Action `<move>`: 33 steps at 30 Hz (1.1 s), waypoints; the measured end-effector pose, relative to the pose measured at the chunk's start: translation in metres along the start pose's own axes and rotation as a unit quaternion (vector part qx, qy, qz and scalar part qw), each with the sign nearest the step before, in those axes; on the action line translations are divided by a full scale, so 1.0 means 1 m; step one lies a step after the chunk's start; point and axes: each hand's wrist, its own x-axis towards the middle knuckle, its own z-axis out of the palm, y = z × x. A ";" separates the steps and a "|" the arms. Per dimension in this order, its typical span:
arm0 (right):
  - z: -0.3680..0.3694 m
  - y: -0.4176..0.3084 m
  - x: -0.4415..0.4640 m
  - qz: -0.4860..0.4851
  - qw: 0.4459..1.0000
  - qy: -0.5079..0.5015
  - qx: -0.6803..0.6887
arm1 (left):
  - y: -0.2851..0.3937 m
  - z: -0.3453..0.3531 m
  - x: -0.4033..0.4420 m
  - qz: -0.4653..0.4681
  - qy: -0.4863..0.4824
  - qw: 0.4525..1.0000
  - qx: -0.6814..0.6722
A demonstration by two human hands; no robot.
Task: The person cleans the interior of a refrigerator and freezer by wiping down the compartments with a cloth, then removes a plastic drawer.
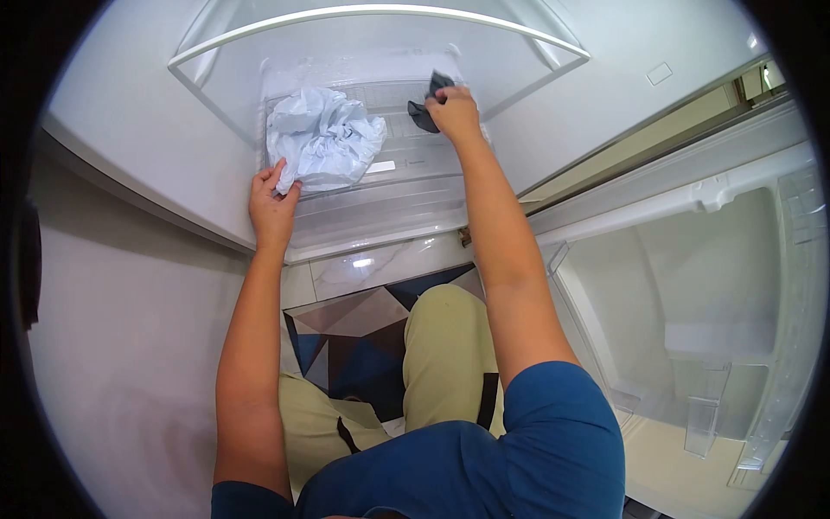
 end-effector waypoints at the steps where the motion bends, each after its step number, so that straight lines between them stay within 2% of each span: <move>1: 0.005 0.011 -0.004 -0.021 0.995 -0.052 -0.081 | 0.001 -0.001 0.000 -0.004 -0.005 1.000 0.004; 2: 0.007 0.009 -0.005 -0.043 0.981 -0.103 -0.160 | 0.002 -0.002 -0.001 -0.008 -0.009 1.000 0.007; 3: 0.013 0.005 -0.005 -0.045 0.981 -0.103 -0.159 | 0.002 -0.002 0.001 -0.007 -0.007 1.000 0.009; 7: 0.049 -0.029 -0.017 -0.092 0.984 -0.137 -0.070 | 0.005 -0.002 -0.002 -0.016 -0.013 1.000 0.008; 9: 0.063 -0.050 -0.020 -0.158 0.973 -0.169 -0.018 | 0.005 -0.002 0.000 -0.022 -0.010 1.000 0.007; 10: 0.064 -0.052 -0.017 -0.157 0.973 -0.169 -0.014 | 0.005 -0.001 0.000 -0.019 -0.010 1.000 0.000; 12: 0.076 -0.045 -0.006 -0.234 0.952 -0.196 -0.037 | 0.004 0.000 -0.001 -0.016 -0.009 1.000 -0.005; 13: 0.079 -0.043 0.003 -0.236 0.951 -0.196 -0.033 | 0.005 -0.001 -0.001 -0.013 -0.012 1.000 0.005; 14: 0.077 -0.040 0.015 -0.061 0.971 -0.213 0.093 | 0.004 -0.001 0.000 -0.011 -0.014 1.000 0.014; 15: 0.068 -0.044 0.022 0.119 0.944 -0.222 0.212 | 0.002 0.000 -0.001 -0.013 -0.012 1.000 0.012; 16: 0.059 -0.047 0.027 0.118 0.945 -0.223 0.210 | 0.001 0.001 -0.002 -0.006 -0.007 1.000 0.001; 17: 0.043 -0.063 0.033 0.232 0.864 -0.218 0.391 | 0.000 0.001 -0.001 0.001 0.001 1.000 -0.009; 18: 0.031 -0.079 0.039 0.335 0.737 -0.202 0.551 | 0.001 0.000 0.000 0.001 0.004 1.000 -0.009; 19: 0.025 -0.091 0.043 0.334 0.737 -0.205 0.551 | 0.002 0.000 -0.001 -0.002 0.000 1.000 -0.010; 21: 0.020 -0.107 0.049 0.264 0.759 -0.250 0.540 | 0.002 0.000 -0.001 -0.006 -0.002 1.000 -0.011; 22: 0.023 -0.115 0.051 0.255 0.725 -0.258 0.586 | 0.002 0.000 -0.001 -0.003 -0.002 1.000 -0.010; 23: 0.024 -0.127 0.050 0.254 0.724 -0.261 0.586 | 0.002 0.000 -0.001 0.001 0.000 1.000 -0.010; 26: 0.020 -0.164 0.043 0.175 0.705 -0.387 0.569 | 0.004 -0.001 -0.002 -0.004 -0.004 1.000 -0.014; 27: 0.020 -0.173 0.041 0.175 0.704 -0.388 0.569 | 0.005 -0.002 -0.001 -0.005 -0.003 1.000 -0.013; 30: 0.025 -0.192 0.039 0.097 0.727 -0.436 0.522 | 0.005 -0.002 -0.001 -0.009 -0.007 1.000 -0.007; 33: 0.032 -0.207 0.039 0.108 0.749 -0.437 0.486 | 0.004 0.000 -0.001 -0.008 -0.001 1.000 -0.010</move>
